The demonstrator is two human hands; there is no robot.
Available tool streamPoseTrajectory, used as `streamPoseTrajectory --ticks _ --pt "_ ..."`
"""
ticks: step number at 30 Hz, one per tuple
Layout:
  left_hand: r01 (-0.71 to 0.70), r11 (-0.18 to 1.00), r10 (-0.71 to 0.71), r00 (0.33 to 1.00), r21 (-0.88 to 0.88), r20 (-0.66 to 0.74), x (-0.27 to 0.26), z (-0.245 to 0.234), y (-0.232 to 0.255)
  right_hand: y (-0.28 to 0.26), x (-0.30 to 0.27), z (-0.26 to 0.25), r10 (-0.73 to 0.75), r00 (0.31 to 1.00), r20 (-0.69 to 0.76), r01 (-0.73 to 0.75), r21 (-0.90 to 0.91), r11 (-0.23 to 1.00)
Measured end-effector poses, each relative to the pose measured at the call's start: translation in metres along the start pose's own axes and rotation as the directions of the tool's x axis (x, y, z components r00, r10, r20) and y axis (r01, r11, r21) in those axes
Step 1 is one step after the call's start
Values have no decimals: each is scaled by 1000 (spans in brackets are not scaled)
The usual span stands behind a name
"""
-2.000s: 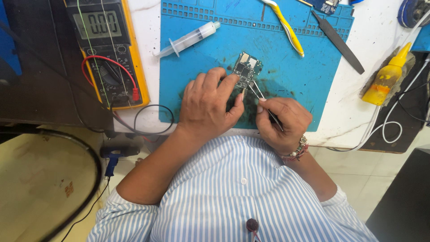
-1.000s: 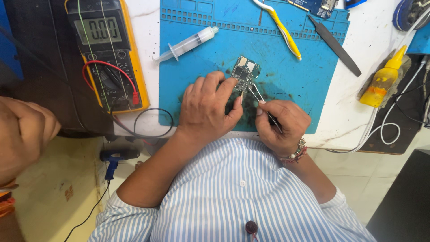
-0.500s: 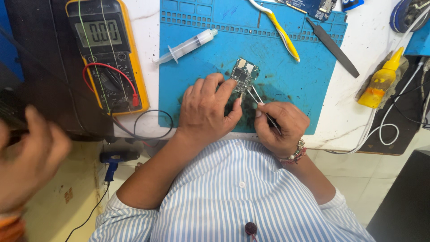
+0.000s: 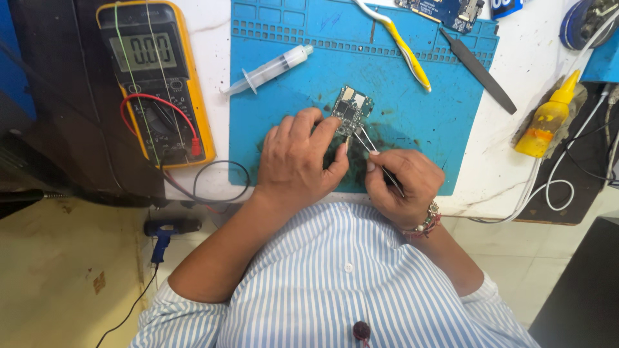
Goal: The person uses a hot air gun and tweezers to work on a small circuit board placed on a blue mat. They heat specific areas of the board and use tweezers to adjust or remove components while the board remains on the work surface.
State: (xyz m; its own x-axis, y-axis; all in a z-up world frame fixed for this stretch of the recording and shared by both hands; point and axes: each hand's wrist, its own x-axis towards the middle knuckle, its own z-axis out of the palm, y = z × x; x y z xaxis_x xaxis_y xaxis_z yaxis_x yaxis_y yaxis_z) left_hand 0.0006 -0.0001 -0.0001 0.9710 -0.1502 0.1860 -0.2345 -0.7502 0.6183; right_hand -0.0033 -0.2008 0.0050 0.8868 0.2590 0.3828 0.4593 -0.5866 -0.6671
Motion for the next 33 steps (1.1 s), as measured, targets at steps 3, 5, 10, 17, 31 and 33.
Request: streamPoseTrajectory --ticks 3,5,10,17,31,33 --pt "5 1000 -5 1000 -1 2 -2 0 1 0 -1 0 1 1000 -9 -1 7 1000" --pt "-1 1000 1 1000 3 -1 1 0 0 0 0 2 3 1000 -11 -3 3 1000" --pt "4 1000 -4 1000 7 -1 0 0 0 1 0 1 0 1000 -7 0 9 1000" --pt "-1 1000 1 1000 -1 -1 -1 0 0 1 0 3 -10 1000 -22 9 -6 1000" --pt "3 1000 -3 1000 5 6 0 0 0 2 -1 2 -16 1000 -14 16 -3 1000" --pt "2 1000 -3 1000 5 7 0 -1 1 3 -2 1 -17 1000 -14 17 -3 1000"
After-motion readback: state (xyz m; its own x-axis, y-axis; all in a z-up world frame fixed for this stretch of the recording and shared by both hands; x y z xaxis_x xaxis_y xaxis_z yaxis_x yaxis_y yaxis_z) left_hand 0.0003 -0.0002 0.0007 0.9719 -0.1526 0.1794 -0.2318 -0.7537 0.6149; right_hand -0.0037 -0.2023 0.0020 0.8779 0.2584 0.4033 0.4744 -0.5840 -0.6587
